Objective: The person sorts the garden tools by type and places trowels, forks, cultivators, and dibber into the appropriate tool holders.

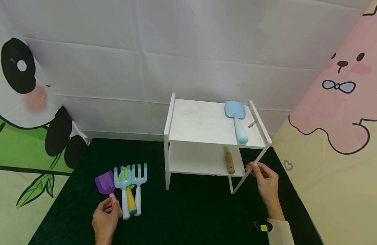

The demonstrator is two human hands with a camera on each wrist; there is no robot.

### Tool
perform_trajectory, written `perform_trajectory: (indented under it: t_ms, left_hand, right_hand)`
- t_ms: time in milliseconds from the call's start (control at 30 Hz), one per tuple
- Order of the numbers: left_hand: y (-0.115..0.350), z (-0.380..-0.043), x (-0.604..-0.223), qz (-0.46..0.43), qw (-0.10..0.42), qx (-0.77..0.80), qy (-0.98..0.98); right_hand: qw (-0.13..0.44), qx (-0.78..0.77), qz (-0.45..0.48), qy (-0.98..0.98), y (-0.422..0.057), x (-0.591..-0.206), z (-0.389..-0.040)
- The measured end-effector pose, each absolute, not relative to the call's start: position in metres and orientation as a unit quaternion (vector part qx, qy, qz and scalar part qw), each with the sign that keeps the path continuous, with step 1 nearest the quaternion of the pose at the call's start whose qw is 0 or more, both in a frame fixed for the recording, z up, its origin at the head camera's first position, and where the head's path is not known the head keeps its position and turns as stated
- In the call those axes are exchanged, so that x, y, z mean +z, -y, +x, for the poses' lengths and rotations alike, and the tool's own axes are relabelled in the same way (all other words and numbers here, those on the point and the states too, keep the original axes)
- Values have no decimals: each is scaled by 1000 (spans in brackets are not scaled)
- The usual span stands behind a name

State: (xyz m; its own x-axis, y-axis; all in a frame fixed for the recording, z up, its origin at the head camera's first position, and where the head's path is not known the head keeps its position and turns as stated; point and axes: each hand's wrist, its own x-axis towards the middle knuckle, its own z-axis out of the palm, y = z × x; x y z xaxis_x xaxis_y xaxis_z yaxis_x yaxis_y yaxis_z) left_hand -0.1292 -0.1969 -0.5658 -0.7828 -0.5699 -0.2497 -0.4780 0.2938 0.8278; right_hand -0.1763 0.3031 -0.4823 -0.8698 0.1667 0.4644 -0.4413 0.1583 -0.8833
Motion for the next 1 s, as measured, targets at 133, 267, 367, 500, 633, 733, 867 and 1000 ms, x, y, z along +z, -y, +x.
perform_trajectory:
  t_ms: [133, 267, 367, 500, 633, 733, 867, 1000]
  left_hand:
    - [202, -129, -567, 342, 23, -503, 793]
    - [207, -129, -568, 347, -2, -507, 789]
    - [210, -129, -570, 346, -16, -505, 790]
    - [210, -131, -573, 350, -25, -504, 789]
    - [212, -133, -576, 361, -35, -508, 782]
    - [216, -133, -578, 363, -45, -519, 773]
    - [222, -135, -579, 356, -68, -556, 748]
    - [229, -140, -585, 355, -97, -603, 708]
  right_hand:
    - [238, 643, 93, 722, -303, -483, -176]
    - [240, 644, 92, 721, -302, -482, -176]
    - [240, 649, 93, 716, -302, -482, -177]
    - [236, 650, 95, 716, -303, -483, -177]
    - [229, 649, 96, 719, -304, -484, -178]
    - [229, 648, 96, 721, -304, -484, -178]
    - [233, 645, 97, 721, -304, -484, -178]
    - [235, 648, 105, 717, -305, -484, -179]
